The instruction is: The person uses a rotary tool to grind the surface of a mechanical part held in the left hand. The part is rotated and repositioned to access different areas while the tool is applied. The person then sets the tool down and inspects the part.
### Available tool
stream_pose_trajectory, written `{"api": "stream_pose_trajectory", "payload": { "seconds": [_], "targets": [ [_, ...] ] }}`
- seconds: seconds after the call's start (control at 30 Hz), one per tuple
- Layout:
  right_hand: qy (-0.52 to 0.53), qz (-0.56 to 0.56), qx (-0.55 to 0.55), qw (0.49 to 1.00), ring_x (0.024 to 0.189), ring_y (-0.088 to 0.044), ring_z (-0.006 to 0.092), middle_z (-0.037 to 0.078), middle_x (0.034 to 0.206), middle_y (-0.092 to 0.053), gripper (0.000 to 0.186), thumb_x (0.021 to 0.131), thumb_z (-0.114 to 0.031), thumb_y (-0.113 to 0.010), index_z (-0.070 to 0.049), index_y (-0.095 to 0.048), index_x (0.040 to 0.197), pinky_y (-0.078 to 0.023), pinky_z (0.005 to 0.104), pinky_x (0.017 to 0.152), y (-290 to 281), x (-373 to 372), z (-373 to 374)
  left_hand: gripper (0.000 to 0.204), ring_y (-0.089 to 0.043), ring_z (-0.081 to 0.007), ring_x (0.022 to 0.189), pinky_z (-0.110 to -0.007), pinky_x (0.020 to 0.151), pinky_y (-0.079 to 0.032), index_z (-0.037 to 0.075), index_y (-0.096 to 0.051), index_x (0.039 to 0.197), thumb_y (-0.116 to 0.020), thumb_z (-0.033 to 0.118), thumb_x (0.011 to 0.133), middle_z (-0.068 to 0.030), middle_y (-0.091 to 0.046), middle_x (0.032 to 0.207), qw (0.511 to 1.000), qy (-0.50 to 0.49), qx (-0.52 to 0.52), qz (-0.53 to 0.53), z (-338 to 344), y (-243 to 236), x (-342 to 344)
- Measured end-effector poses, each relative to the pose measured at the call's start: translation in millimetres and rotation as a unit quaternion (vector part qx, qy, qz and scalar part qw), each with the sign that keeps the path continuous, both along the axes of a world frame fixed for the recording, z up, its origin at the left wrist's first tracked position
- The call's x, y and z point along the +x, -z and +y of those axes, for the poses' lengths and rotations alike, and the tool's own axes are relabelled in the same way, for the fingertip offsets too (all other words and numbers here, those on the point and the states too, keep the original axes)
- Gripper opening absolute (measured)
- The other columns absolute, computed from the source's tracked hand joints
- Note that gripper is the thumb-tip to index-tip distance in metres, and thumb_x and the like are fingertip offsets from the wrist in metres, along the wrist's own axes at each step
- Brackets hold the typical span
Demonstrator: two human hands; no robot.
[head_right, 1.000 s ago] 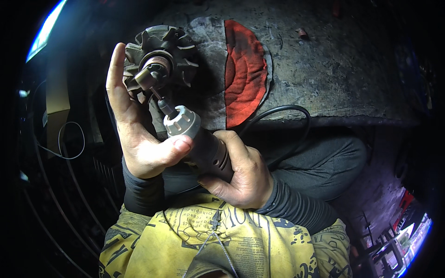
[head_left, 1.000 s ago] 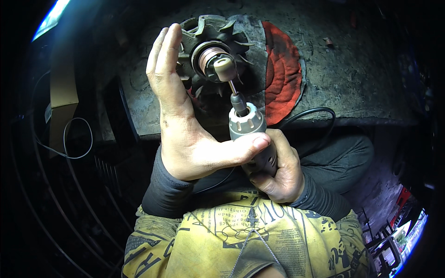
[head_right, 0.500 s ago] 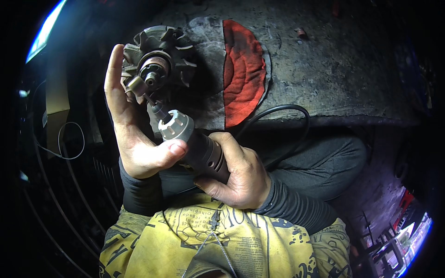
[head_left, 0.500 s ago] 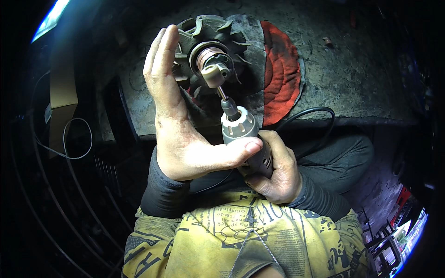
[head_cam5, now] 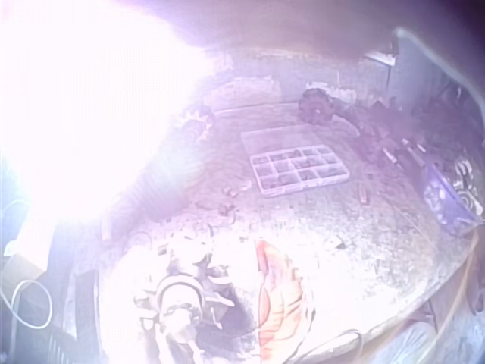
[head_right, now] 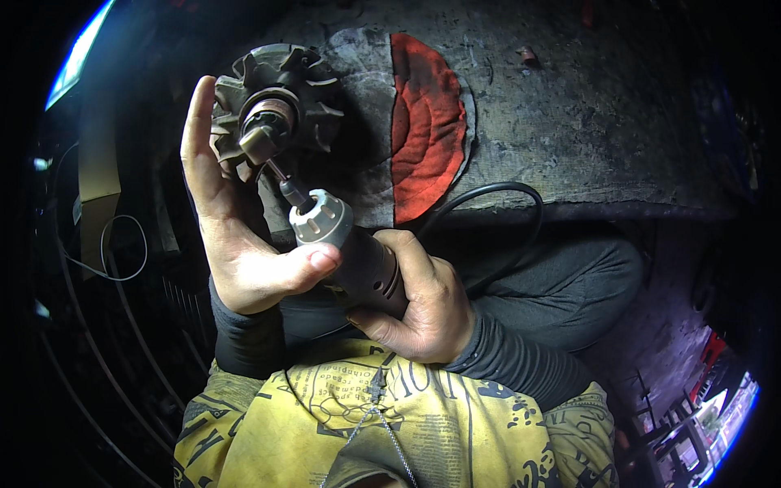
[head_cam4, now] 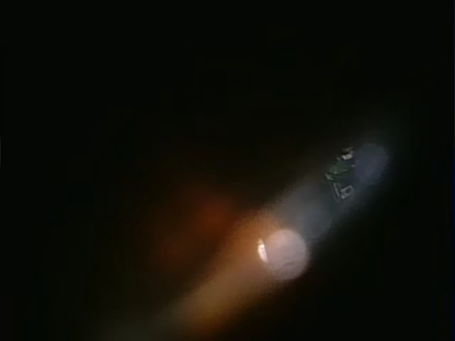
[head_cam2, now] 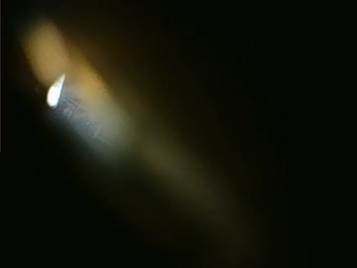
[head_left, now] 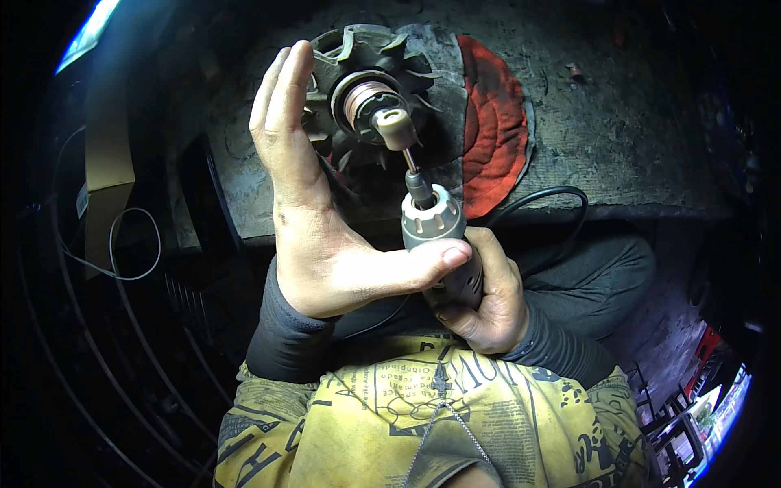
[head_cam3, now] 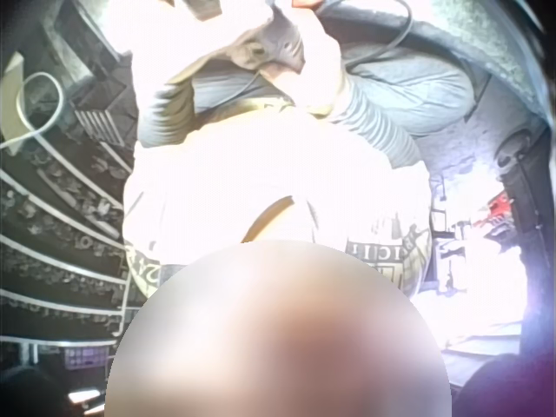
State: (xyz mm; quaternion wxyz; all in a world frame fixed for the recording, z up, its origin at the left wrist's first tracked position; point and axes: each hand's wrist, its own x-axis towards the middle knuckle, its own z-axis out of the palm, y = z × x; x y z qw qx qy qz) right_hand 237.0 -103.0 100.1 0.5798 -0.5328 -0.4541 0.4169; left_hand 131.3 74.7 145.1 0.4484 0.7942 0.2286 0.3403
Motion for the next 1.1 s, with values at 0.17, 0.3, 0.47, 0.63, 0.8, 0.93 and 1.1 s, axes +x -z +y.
{"api": "stream_pose_trajectory", "payload": {
  "seconds": [0.17, 0.3, 0.47, 0.63, 0.8, 0.93, 1.1],
  "targets": [
    [-0.004, 0.014, -0.009, 1.000, 0.085, -0.074, 0.0263, 0.014, 0.095, -0.070, 0.060, 0.080, -0.018, -0.083, 0.003, -0.050, 0.126, -0.057, 0.0350, 0.076, -0.2, -0.8, -1.0, 0.142, -0.054, -0.0286, 0.128, -0.042, 0.108, -0.048, 0.003, -0.012, 0.162, -0.099, 0.036, 0.054, -0.0185, -0.046, 0.142, 1.000, 0.001, 0.002, 0.000, 0.5, -1.0, 0.1],
    [-0.012, -0.007, 0.005, 1.000, 0.086, -0.074, 0.0265, 0.014, 0.096, -0.071, 0.060, 0.080, -0.018, -0.082, 0.003, -0.050, 0.126, -0.057, 0.0349, 0.076, 0.8, -1.9, 0.7, 0.142, -0.054, -0.0286, 0.128, -0.042, 0.108, -0.048, 0.003, -0.012, 0.162, -0.099, 0.036, 0.054, -0.0185, -0.046, 0.142, 1.000, 0.001, 0.003, 0.004, 1.2, -2.1, -0.8],
    [0.005, 0.027, 0.002, 1.000, 0.085, -0.074, 0.0257, 0.014, 0.096, -0.071, 0.059, 0.082, -0.019, -0.081, 0.003, -0.049, 0.126, -0.057, 0.0350, 0.077, 3.1, -0.9, -0.3, 0.143, -0.054, -0.0285, 0.128, -0.042, 0.108, -0.049, 0.003, -0.012, 0.162, -0.100, 0.036, 0.053, -0.0186, -0.046, 0.142, 1.000, 0.001, 0.006, 0.006, 0.4, -2.1, -0.9],
    [0.003, 0.023, -0.014, 1.000, 0.086, -0.074, 0.0260, 0.014, 0.096, -0.071, 0.057, 0.083, -0.019, -0.080, 0.003, -0.049, 0.125, -0.057, 0.0354, 0.077, 5.4, -3.0, -0.5, 0.144, -0.054, -0.0285, 0.128, -0.042, 0.108, -0.049, 0.003, -0.012, 0.162, -0.100, 0.036, 0.052, -0.0186, -0.046, 0.142, 1.000, -0.012, -0.002, -0.029, 0.0, -2.3, -1.3],
    [0.004, 0.003, 0.016, 1.000, 0.085, -0.075, 0.0276, 0.015, 0.095, -0.071, 0.058, 0.082, -0.020, -0.082, 0.003, -0.049, 0.125, -0.058, 0.0356, 0.076, 4.7, -2.3, 0.4, 0.145, -0.054, -0.0285, 0.128, -0.042, 0.108, -0.049, 0.002, -0.012, 0.162, -0.101, 0.037, 0.052, -0.0187, -0.046, 0.142, 1.000, 0.000, 0.012, 0.024, -0.4, -5.4, -5.4],
    [0.006, -0.011, 0.029, 0.999, 0.085, -0.075, 0.0283, 0.015, 0.095, -0.071, 0.058, 0.082, -0.019, -0.082, 0.003, -0.049, 0.125, -0.058, 0.0354, 0.077, 5.3, -3.0, 2.9, 0.146, -0.054, -0.0284, 0.128, -0.041, 0.107, -0.049, 0.002, -0.011, 0.162, -0.101, 0.037, 0.051, -0.0187, -0.046, 0.142, 1.000, 0.002, 0.014, 0.025, -0.6, -6.5, -6.8],
    [0.000, -0.015, 0.017, 1.000, 0.088, -0.075, 0.0277, 0.015, 0.097, -0.071, 0.057, 0.082, -0.017, -0.081, 0.003, -0.049, 0.125, -0.058, 0.0355, 0.078, 5.6, -2.2, -1.1, 0.147, -0.054, -0.0284, 0.127, -0.041, 0.107, -0.050, 0.002, -0.011, 0.162, -0.101, 0.037, 0.051, -0.0187, -0.045, 0.142, 0.999, -0.001, 0.020, 0.029, -2.0, -6.7, -8.9]
  ]
}}
